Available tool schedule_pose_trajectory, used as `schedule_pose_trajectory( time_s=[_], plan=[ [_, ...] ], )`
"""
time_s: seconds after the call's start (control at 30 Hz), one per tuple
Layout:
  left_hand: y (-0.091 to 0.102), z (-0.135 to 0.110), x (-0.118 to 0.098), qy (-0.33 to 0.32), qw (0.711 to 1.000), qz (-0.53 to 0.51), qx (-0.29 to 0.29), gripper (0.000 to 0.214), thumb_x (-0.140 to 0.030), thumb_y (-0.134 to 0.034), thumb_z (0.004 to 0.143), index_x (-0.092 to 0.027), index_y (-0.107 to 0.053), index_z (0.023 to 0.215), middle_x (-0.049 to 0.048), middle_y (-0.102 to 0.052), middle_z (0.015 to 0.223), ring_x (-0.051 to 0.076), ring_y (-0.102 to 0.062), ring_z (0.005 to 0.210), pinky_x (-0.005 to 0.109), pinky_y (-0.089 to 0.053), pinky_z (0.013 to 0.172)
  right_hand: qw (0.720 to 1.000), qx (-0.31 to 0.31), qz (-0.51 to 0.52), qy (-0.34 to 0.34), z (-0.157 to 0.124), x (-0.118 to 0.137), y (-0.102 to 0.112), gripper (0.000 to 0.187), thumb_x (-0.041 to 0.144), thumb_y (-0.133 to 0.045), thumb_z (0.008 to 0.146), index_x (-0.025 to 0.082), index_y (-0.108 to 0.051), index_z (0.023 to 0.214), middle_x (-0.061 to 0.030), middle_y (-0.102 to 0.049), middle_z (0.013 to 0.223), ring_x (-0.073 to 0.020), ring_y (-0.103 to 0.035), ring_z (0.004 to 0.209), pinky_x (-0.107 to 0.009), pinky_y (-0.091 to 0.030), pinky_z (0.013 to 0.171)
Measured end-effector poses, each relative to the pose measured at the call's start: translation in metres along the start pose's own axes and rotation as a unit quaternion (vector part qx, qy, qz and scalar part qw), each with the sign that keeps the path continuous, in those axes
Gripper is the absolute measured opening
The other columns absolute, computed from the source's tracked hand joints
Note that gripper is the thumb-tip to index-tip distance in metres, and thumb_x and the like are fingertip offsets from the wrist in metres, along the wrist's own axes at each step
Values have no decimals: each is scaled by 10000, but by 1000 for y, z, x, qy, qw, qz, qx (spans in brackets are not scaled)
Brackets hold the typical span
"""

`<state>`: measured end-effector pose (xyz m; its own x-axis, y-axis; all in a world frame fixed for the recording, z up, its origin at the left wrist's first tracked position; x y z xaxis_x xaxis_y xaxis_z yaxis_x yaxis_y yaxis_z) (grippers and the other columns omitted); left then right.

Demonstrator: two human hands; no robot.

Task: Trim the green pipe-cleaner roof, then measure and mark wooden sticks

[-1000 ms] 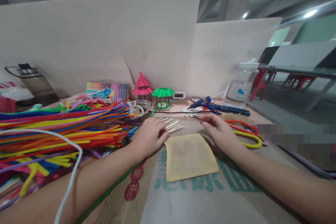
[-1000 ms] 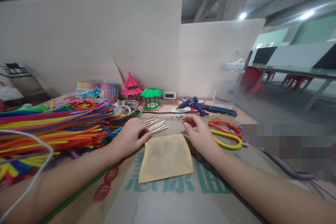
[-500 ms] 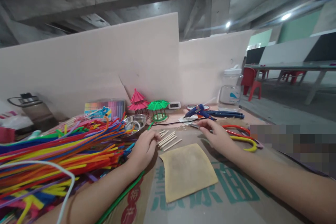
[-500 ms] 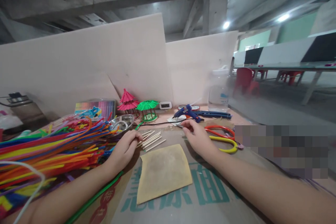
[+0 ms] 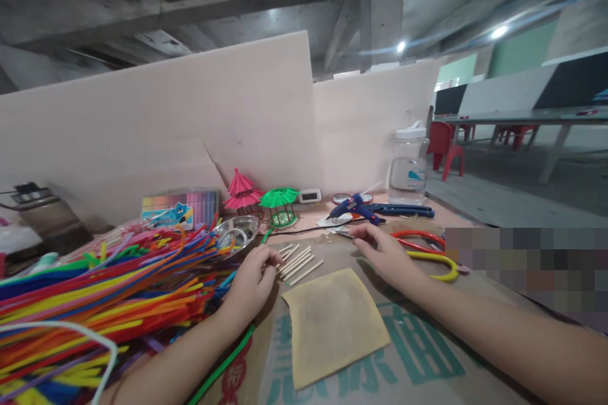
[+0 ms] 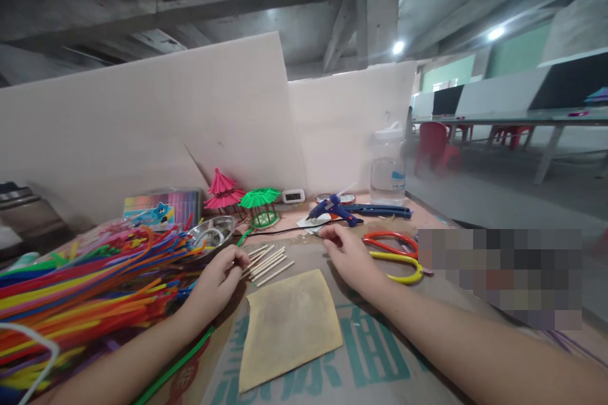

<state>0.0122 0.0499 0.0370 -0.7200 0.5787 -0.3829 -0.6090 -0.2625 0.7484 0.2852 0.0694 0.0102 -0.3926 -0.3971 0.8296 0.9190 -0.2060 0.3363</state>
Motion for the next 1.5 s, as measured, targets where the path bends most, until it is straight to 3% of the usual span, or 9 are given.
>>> schedule_pose_trajectory(
  time_s=[0.33, 0.47, 0.6, 0.7, 0.87, 1.0, 1.23, 1.37, 1.5],
  plan=[
    [-9, -10, -13, -5, 995, 87, 42, 223, -82, -466, 837, -180, -630, 951, 65, -676, 965, 203, -633, 948, 316, -507, 840, 1000, 16, -4, -1, -3, -7, -2, 253, 394, -564, 802, 201, -656, 938, -103, -734, 960, -271, -683, 897, -431, -541, 855],
    [3, 3, -15, 6, 980, 175, 92, 288, -143, -486, 934, -191, -631, 1179, 78, -708, 1061, 207, -654, 1020, 324, -512, 916, 1000, 25, -5, 6, -4, -8, -4, 246, 388, -563, 797, 202, -656, 930, -95, -732, 930, -266, -684, 864, -425, -551, 832],
    [35, 35, 11, 66, 939, 295, 163, 195, -191, -531, 974, -147, -686, 1083, 126, -703, 1056, 251, -653, 1048, 428, -502, 977, 999, 37, 6, 0, -3, -15, -8, 272, 394, -546, 801, 197, -645, 960, -103, -726, 956, -269, -685, 872, -438, -546, 837],
    [53, 53, 42, 144, 893, 367, 218, 343, -346, -616, 963, -148, -596, 1243, 111, -618, 1241, 237, -635, 1070, 443, -557, 905, 999, 39, -5, 1, -3, -18, -9, 281, 398, -540, 806, 198, -645, 972, -104, -718, 984, -272, -678, 910, -447, -530, 870],
    [54, 56, 67, 220, 829, 425, 291, 359, -350, -610, 966, -154, -581, 1265, 109, -608, 1257, 239, -633, 1073, 448, -562, 898, 999, 43, -23, 2, -3, -18, -9, 272, 405, -536, 803, 206, -642, 956, -92, -717, 962, -266, -678, 905, -421, -528, 850],
    [50, 51, 75, 230, 808, 436, 322, 355, -352, -607, 967, -157, -583, 1263, 108, -609, 1256, 237, -633, 1072, 447, -562, 898, 998, 45, -49, 17, -4, -9, -7, 257, 385, -528, 799, 207, -640, 947, -83, -718, 924, -259, -675, 871, -406, -530, 819],
    [55, 56, 92, 226, 824, 426, 298, 352, -358, -612, 965, -155, -588, 1252, 103, -614, 1245, 233, -633, 1070, 449, -558, 905, 994, 64, -88, 24, -11, 14, -4, 273, 393, -494, 854, 196, -635, 979, -92, -717, 971, -256, -671, 910, -413, -530, 860],
    [69, 65, 81, 213, 862, 394, 236, 237, -344, -591, 931, -188, -692, 1080, 114, -710, 1103, 290, -671, 1025, 392, -527, 849, 984, 142, -101, 29, -25, 30, -14, 347, 409, -526, 887, 203, -647, 1139, -105, -721, 1122, -275, -668, 1060, -450, -507, 960],
    [87, 75, 59, 188, 902, 360, 144, 263, -352, -522, 887, -213, -715, 1001, 94, -754, 1055, 300, -697, 957, 322, -485, 736, 963, 238, -123, 16, -38, 39, -17, 693, 455, -748, 757, 244, -568, 1392, -110, -619, 1391, -328, -607, 1239, -480, -488, 1032]
  ],
)
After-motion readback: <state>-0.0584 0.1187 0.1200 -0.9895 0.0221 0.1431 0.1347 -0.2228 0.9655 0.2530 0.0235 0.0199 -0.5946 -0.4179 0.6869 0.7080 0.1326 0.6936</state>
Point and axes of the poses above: each hand's wrist, its own z-axis towards the middle knuckle, its own y-axis out of the back of the hand, x = y × z, the point moved 7 cm from there along z, towards the middle knuckle
